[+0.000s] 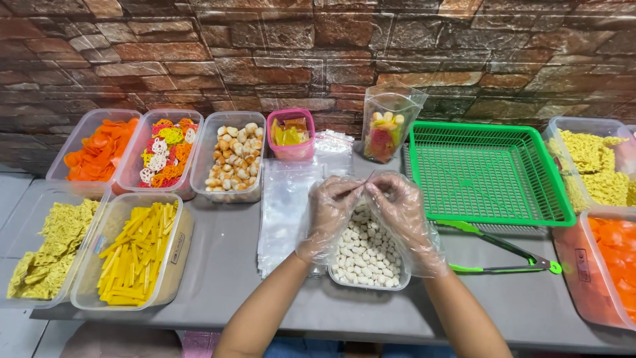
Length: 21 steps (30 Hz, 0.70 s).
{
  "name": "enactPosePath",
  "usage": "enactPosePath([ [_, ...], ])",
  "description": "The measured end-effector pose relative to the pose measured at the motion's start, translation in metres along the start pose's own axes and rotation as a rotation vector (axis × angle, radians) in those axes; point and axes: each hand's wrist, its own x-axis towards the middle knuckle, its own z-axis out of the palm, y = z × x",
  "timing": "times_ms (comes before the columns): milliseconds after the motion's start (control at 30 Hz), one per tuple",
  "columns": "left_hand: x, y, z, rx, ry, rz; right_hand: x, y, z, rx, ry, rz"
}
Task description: Packing different types of snacks from large plastic containers into small individual plastic bags.
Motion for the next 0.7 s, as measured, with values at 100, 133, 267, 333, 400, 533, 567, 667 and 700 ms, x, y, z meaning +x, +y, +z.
enactPosePath([
  [100, -0.001, 0.008, -0.002, -0.1, -0.044, 0.163, 0.0, 0.001, -0.005, 0.112, -0.047, -0.014],
  [133, -0.001, 0.007, -0.002, -0.117, -0.043, 0.167, -0.001, 0.0, -0.006, 0.174, -0.06, -0.002],
  [267, -0.005, 0.026, -0.01, -0.125, -0.077, 0.19, -0.003, 0.015, -0.01, 0.237, -0.082, 0.032],
  [333, -0.011, 0.02, -0.003, -0.181, -0.066, 0.127, -0.01, 0.001, -0.011, 0.235, -0.095, 0.025],
  [400, -0.013, 0.017, -0.001, -0.236, -0.053, 0.066, -0.013, -0.006, -0.013, 0.234, -0.107, 0.016],
  [533, -0.012, 0.015, -0.002, -0.397, -0.075, -0.125, -0.015, -0.004, -0.016, 0.219, -0.127, 0.015],
  [567, -0.012, 0.015, 0.0, -0.414, -0.078, -0.152, -0.015, -0.004, -0.016, 0.208, -0.122, 0.023],
  [667, -0.015, 0.018, -0.002, -0.399, -0.082, -0.171, -0.014, 0.009, -0.02, 0.211, -0.121, 0.045],
  [700, -0.014, 0.018, -0.002, -0.399, -0.083, -0.172, -0.014, 0.007, -0.02, 0.211, -0.12, 0.046],
])
